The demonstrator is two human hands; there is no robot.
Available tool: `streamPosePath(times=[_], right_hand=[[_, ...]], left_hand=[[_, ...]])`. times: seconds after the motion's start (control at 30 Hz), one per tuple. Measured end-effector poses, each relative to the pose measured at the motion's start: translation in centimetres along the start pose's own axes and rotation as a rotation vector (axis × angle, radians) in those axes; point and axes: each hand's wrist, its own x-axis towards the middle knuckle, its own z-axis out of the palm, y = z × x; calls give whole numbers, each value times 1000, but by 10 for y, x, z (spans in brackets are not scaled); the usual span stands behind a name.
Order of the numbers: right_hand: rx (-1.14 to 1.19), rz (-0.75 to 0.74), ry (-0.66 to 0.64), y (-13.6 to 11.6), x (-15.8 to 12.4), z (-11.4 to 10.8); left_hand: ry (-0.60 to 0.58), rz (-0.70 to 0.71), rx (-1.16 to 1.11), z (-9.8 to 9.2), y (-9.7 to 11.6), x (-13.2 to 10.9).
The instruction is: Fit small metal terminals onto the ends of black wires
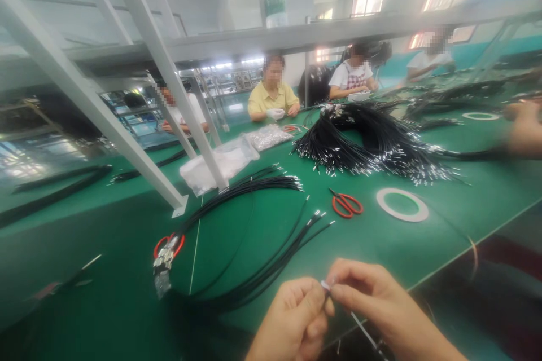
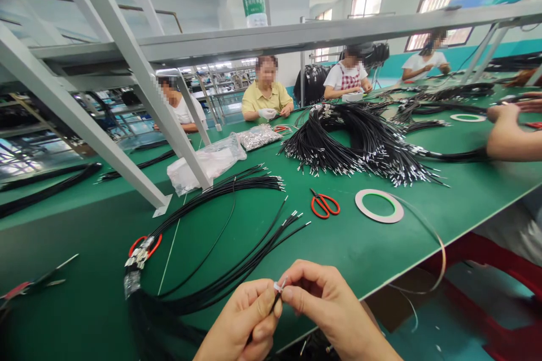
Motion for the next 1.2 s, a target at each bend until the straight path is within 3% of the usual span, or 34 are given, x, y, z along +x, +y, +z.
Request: streamPosePath(times=[0.4,0.6,0.87,1.0,1.07,1.2], right_hand=[[130,-16,-52,-6,3,6],[183,-39,-94,4,6,5],[354,-9,-200,16,16,1],[396,52,-199,16,20,3],[415,90,-168,17,20,3],[427,164,-55,19,15,-4]], left_hand=[[-112,-194,-191,-3,11,-5],[-141,-236,-328,-15,1,-7],[-220,-277,-299,-14,2,-2],[-208,-293,-278,-11,2,-1],[-178,-234,-222,-7,1,0],[27,-22,19,4,-6,9]])
